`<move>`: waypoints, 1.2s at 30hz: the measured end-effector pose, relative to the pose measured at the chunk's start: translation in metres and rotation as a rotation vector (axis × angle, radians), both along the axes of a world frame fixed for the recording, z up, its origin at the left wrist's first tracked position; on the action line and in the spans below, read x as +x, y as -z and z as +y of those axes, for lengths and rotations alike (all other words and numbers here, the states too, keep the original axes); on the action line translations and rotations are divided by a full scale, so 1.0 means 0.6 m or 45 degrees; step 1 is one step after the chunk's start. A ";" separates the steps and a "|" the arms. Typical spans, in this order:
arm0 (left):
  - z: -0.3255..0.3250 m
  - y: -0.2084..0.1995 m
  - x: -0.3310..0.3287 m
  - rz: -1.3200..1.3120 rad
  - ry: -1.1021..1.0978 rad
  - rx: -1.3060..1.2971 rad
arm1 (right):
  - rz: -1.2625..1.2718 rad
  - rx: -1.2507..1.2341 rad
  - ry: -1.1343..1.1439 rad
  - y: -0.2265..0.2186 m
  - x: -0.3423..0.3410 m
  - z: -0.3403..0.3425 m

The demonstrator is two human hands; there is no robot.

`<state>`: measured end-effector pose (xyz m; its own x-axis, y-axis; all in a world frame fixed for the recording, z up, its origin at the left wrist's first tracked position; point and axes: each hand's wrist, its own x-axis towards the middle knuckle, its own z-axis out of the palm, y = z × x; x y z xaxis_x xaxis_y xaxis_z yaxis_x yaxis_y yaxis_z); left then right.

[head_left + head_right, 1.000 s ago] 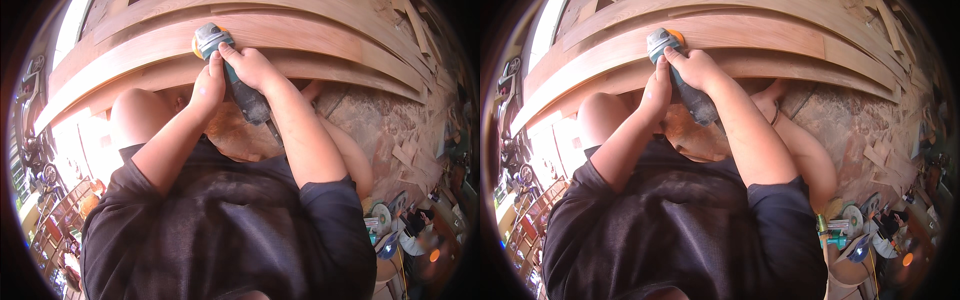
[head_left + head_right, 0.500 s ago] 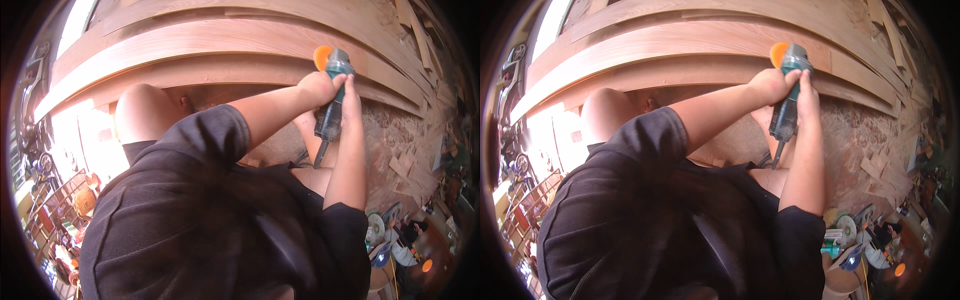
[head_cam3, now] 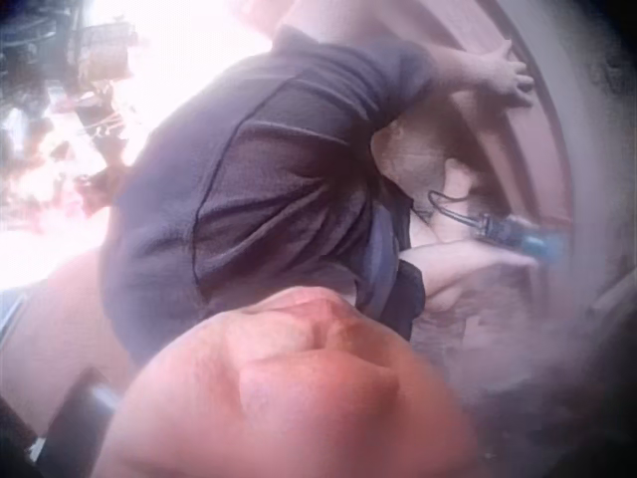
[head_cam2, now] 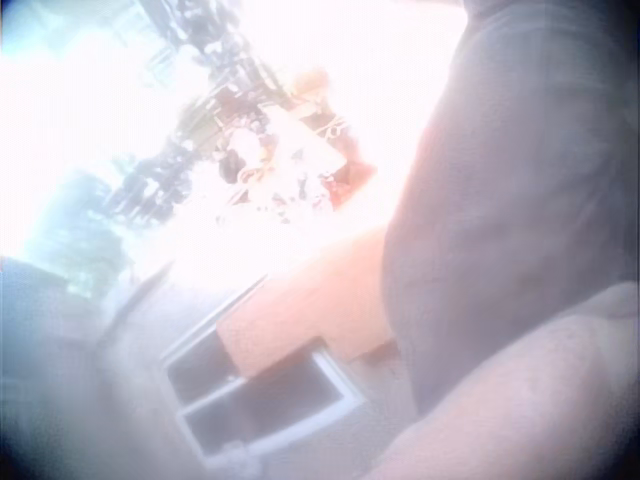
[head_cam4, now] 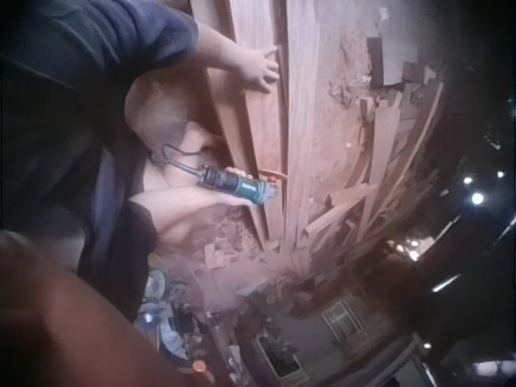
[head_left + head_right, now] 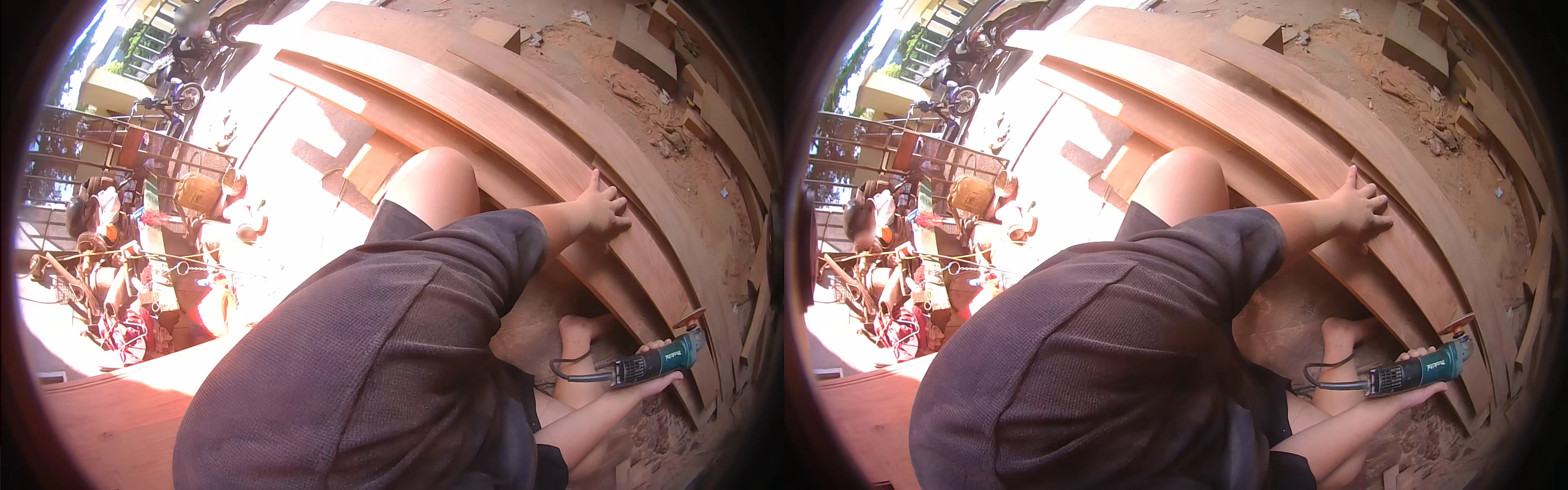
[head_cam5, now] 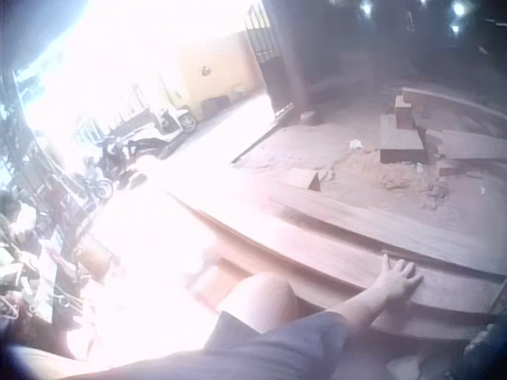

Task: The person uses an orbital sander to smooth the surface of a long wooden plank. They hold the plank steady with one hand while operating the sander with the other, moving it back and forth along the length of the wood.

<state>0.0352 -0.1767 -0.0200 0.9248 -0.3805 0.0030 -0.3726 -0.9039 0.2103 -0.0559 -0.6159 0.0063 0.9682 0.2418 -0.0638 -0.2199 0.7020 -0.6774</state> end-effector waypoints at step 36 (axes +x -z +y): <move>0.298 -0.084 -0.086 -0.004 -0.395 0.162 | 0.086 -0.042 0.054 -0.108 -0.029 0.235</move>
<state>-0.0165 0.0020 0.0302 0.9967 -0.0781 -0.0233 -0.0758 -0.9933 0.0874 -0.0731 -0.4751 0.0712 0.9708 0.1973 -0.1369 -0.2366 0.6891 -0.6850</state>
